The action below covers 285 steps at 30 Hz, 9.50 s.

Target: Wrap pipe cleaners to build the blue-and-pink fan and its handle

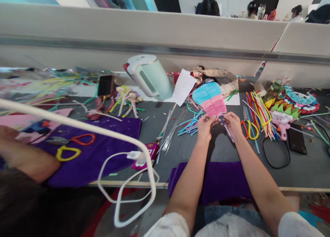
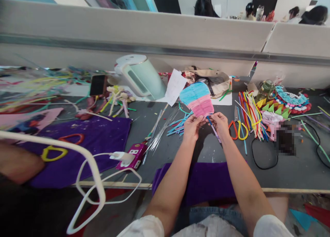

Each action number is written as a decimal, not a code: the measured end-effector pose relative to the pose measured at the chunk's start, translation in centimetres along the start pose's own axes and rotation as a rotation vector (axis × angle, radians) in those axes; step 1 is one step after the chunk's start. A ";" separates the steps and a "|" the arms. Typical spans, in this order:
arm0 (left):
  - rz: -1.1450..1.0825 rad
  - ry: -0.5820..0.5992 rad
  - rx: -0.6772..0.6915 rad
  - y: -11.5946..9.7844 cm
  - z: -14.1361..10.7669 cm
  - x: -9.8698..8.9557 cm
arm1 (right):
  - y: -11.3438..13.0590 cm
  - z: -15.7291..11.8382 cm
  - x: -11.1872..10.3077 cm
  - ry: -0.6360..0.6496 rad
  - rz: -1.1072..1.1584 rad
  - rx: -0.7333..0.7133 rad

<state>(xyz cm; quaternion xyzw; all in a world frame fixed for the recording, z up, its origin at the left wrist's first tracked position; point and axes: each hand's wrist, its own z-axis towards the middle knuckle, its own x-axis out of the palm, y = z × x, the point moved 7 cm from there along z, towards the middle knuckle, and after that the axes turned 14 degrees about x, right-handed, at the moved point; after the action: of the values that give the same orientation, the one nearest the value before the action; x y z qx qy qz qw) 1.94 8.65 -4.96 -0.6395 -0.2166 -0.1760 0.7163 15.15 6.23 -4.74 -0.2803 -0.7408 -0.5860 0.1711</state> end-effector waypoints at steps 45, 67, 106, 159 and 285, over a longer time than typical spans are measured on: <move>-0.015 0.093 -0.041 0.1 -0.5 1.4 | 2.8 -1.8 -0.2 -0.232 -0.395 -0.399; 0.190 0.190 0.148 -1.6 0.3 0.6 | 1.9 -0.8 -0.4 -0.095 -0.247 -0.150; -0.039 0.155 -0.150 0.8 -0.9 1.3 | 0.4 -0.9 1.0 0.150 -0.115 0.081; -0.113 0.158 -0.508 1.7 -2.8 2.1 | 0.3 -0.9 0.7 0.304 -0.093 0.053; -0.185 0.017 -0.206 2.3 -0.4 1.3 | 1.2 -0.7 0.0 -0.176 -0.128 -0.274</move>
<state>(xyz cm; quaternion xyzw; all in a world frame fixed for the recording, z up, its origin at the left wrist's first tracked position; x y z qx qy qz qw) 4.30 8.56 -6.18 -0.6853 -0.2494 -0.2683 0.6295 15.79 5.72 -3.60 -0.3032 -0.6823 -0.6646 0.0281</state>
